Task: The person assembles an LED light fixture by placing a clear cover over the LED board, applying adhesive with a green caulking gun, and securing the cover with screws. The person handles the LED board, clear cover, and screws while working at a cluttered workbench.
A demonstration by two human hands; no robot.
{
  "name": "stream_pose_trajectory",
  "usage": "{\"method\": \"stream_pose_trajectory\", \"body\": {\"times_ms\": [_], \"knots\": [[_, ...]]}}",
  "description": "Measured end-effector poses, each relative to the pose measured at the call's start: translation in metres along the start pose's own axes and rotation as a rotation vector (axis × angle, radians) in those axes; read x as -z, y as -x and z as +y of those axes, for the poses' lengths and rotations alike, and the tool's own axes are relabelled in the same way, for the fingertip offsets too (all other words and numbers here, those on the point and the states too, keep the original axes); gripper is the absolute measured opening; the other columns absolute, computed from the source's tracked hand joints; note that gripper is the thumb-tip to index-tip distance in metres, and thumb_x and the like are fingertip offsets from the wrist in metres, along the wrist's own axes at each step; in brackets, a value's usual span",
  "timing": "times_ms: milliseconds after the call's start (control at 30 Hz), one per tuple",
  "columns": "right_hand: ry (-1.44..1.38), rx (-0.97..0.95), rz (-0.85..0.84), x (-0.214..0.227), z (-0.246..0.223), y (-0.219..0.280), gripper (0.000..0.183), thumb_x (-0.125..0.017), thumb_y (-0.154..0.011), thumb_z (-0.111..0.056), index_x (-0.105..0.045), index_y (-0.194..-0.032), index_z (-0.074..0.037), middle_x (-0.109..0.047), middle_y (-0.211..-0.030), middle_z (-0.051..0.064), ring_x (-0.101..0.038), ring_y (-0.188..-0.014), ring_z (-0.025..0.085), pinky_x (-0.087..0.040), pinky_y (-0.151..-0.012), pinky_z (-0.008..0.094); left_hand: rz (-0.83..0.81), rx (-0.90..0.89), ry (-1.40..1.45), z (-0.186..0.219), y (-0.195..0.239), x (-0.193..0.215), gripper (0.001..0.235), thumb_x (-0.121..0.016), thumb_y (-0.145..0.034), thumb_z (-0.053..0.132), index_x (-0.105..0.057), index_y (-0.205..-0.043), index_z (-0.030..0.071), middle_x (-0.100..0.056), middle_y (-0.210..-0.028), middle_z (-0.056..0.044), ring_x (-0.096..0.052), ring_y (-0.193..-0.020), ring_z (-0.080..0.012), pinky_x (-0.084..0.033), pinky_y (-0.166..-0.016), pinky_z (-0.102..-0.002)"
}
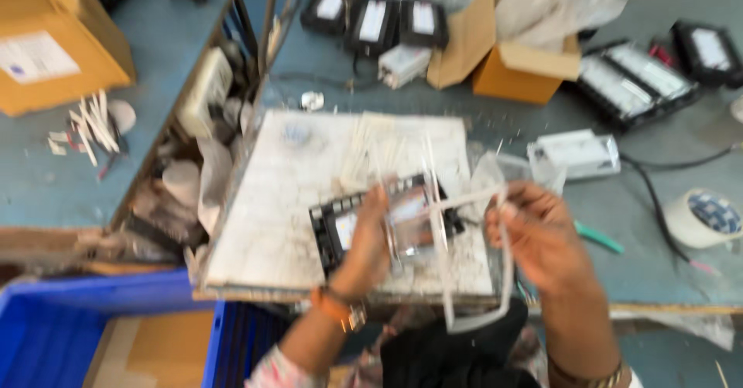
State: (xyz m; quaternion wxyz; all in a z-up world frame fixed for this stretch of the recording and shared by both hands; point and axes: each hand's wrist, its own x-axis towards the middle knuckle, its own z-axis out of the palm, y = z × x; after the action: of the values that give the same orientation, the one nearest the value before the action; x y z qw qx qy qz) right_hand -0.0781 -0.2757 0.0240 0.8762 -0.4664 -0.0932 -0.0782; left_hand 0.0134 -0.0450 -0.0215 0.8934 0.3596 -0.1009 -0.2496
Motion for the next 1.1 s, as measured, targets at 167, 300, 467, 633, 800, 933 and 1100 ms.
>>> {"method": "stream_pose_trajectory", "body": {"times_ms": [167, 300, 467, 633, 800, 933, 1100], "knots": [[0.258, 0.085, 0.227, -0.003, 0.030, -0.024, 0.021, -0.072, -0.089, -0.002, -0.070, -0.109, 0.005, -0.076, -0.092, 0.012, -0.071, -0.079, 0.014, -0.058, -0.072, 0.026, -0.021, 0.107, -0.029, -0.027, 0.033, -0.023, 0.049, -0.036, -0.104, 0.036, -0.030, -0.149, 0.017, -0.062, -0.135, -0.022, -0.069, -0.112, -0.0351, -0.064, -0.085, -0.047], [0.563, 0.176, 0.340, -0.006, 0.041, -0.024, 0.024, -0.078, -0.088, -0.004, -0.074, -0.109, 0.004, -0.075, -0.089, 0.009, -0.066, -0.074, 0.010, -0.053, -0.066, 0.023, -0.040, 0.136, 0.025, -0.043, 0.043, -0.022, 0.052, -0.037, -0.104, 0.037, -0.032, -0.153, 0.019, -0.061, -0.134, -0.021, -0.069, -0.112, -0.0333, -0.064, -0.084, -0.044], [0.789, 0.195, 0.394, -0.011, 0.048, -0.019, 0.027, -0.079, -0.086, -0.006, -0.074, -0.112, 0.002, -0.075, -0.088, 0.007, -0.068, -0.077, 0.009, -0.056, -0.068, 0.021, -0.025, 0.172, 0.026, -0.059, 0.043, -0.010, 0.053, -0.038, -0.105, 0.037, -0.033, -0.154, 0.018, -0.061, -0.135, -0.019, -0.070, -0.114, -0.0326, -0.064, -0.084, -0.043], [0.867, 0.317, 0.394, -0.016, 0.054, -0.014, 0.031, -0.077, -0.089, -0.006, -0.070, -0.118, 0.002, -0.073, -0.095, 0.006, -0.068, -0.084, 0.008, -0.057, -0.074, 0.021, -0.017, 0.156, 0.050, -0.068, 0.043, -0.006, 0.052, -0.037, -0.105, 0.037, -0.033, -0.154, 0.018, -0.061, -0.134, -0.019, -0.069, -0.114, -0.0332, -0.064, -0.084, -0.044], [0.855, 0.385, 0.386, -0.017, 0.056, -0.011, 0.029, -0.076, -0.092, -0.006, -0.070, -0.119, 0.002, -0.072, -0.095, 0.006, -0.068, -0.083, 0.009, -0.056, -0.073, 0.020, -0.004, 0.166, 0.069, -0.073, 0.042, -0.006, 0.052, -0.035, -0.104, 0.037, -0.030, -0.153, 0.019, -0.061, -0.135, -0.020, -0.070, -0.114, -0.0335, -0.064, -0.084, -0.045], [0.827, 0.309, 0.381, -0.015, 0.050, -0.008, 0.030, -0.077, -0.090, -0.004, -0.072, -0.119, 0.002, -0.073, -0.092, 0.007, -0.066, -0.076, 0.008, -0.052, -0.065, 0.020, -0.004, 0.163, 0.064, -0.075, 0.040, -0.007, 0.050, -0.033, -0.105, 0.038, -0.030, -0.151, 0.019, -0.060, -0.135, -0.021, -0.069, -0.114, -0.0334, -0.065, -0.085, -0.046], [0.715, 0.119, 0.261, -0.017, 0.037, 0.006, 0.032, -0.076, -0.086, -0.002, -0.071, -0.118, 0.002, -0.074, -0.092, 0.007, -0.068, -0.073, 0.008, -0.053, -0.062, 0.019, 0.001, 0.170, 0.074, -0.077, 0.039, -0.008, 0.048, -0.034, -0.106, 0.040, -0.031, -0.149, 0.019, -0.060, -0.136, -0.021, -0.069, -0.113, -0.0323, -0.064, -0.086, -0.046]]}}
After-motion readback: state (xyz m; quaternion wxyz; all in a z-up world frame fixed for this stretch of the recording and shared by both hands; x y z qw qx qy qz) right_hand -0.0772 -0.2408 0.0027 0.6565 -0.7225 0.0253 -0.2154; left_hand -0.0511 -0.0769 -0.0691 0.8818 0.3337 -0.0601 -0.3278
